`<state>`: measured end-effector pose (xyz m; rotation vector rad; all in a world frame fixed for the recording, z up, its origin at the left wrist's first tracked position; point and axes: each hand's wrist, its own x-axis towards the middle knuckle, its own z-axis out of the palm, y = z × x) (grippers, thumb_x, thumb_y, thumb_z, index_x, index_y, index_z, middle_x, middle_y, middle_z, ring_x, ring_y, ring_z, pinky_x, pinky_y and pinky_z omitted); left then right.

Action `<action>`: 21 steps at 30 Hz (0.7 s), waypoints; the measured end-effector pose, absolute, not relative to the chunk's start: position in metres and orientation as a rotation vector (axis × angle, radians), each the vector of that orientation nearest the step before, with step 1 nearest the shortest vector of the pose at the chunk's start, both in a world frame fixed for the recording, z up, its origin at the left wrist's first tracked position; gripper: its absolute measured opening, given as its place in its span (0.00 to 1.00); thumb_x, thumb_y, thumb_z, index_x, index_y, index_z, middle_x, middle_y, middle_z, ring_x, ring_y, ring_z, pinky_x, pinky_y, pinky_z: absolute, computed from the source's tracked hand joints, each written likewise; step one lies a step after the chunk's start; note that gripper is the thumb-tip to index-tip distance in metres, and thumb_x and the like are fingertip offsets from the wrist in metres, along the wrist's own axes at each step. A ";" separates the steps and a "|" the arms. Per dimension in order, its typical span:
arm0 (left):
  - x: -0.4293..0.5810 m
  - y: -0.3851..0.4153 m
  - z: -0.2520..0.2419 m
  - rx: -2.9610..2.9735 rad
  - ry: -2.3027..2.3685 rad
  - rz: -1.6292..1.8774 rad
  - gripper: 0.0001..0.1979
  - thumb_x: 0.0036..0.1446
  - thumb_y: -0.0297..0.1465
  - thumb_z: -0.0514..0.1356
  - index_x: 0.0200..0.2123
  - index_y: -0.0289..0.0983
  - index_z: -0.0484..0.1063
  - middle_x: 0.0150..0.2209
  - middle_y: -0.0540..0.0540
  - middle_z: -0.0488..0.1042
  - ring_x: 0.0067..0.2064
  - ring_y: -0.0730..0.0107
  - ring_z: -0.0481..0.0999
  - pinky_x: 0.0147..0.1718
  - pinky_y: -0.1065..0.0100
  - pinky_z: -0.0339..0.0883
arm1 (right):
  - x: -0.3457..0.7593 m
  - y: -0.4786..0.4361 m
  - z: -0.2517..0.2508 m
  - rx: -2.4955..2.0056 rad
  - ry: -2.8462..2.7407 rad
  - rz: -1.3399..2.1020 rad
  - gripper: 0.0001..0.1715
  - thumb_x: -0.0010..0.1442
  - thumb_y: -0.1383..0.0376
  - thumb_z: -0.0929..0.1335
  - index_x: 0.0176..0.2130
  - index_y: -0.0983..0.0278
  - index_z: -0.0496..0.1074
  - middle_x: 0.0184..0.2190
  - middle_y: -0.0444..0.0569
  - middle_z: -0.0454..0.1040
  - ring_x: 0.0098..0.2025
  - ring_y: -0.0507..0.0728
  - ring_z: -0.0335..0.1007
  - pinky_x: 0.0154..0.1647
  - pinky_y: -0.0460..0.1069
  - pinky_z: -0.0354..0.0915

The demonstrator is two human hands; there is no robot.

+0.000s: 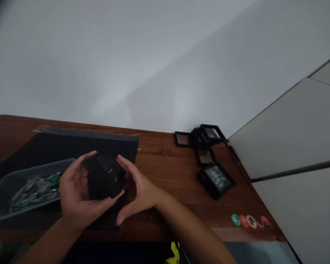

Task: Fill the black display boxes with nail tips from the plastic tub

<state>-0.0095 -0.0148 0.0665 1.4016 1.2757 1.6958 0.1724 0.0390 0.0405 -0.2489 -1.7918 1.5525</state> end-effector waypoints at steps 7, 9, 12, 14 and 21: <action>-0.014 -0.015 0.051 1.938 1.248 1.827 0.42 0.27 0.25 0.81 0.50 0.45 0.73 0.51 0.45 0.78 0.56 0.43 0.76 0.67 0.35 0.57 | 0.172 0.040 0.042 -0.100 -1.333 2.139 0.55 0.50 0.39 0.77 0.66 0.59 0.62 0.50 0.56 0.76 0.31 0.50 0.73 0.23 0.41 0.67; -0.012 -0.017 0.047 1.985 1.190 1.756 0.42 0.30 0.25 0.81 0.52 0.46 0.74 0.51 0.45 0.78 0.58 0.42 0.75 0.68 0.35 0.55 | 0.174 0.042 0.046 -0.155 -1.355 2.067 0.56 0.45 0.41 0.80 0.64 0.58 0.62 0.48 0.54 0.76 0.33 0.52 0.73 0.27 0.43 0.70; -0.005 -0.020 0.046 1.792 1.132 1.688 0.57 0.36 0.28 0.81 0.69 0.49 0.60 0.67 0.40 0.66 0.71 0.39 0.60 0.72 0.37 0.47 | 0.178 0.045 0.051 -0.192 -1.484 1.932 0.60 0.41 0.44 0.82 0.64 0.57 0.61 0.55 0.58 0.72 0.38 0.54 0.75 0.32 0.46 0.73; -0.001 -0.021 0.050 1.554 1.041 1.597 0.64 0.42 0.29 0.79 0.74 0.53 0.45 0.74 0.39 0.53 0.76 0.40 0.50 0.72 0.38 0.46 | 0.179 0.047 0.054 -0.240 -1.517 1.816 0.58 0.44 0.45 0.81 0.65 0.56 0.58 0.62 0.60 0.68 0.39 0.53 0.76 0.32 0.46 0.73; -0.004 -0.016 0.068 0.877 0.737 1.293 0.37 0.60 0.41 0.67 0.70 0.46 0.61 0.71 0.37 0.64 0.71 0.43 0.63 0.70 0.43 0.57 | 0.180 0.042 0.053 -0.420 -1.771 1.182 0.59 0.49 0.57 0.78 0.70 0.58 0.51 0.59 0.58 0.71 0.54 0.62 0.76 0.56 0.58 0.73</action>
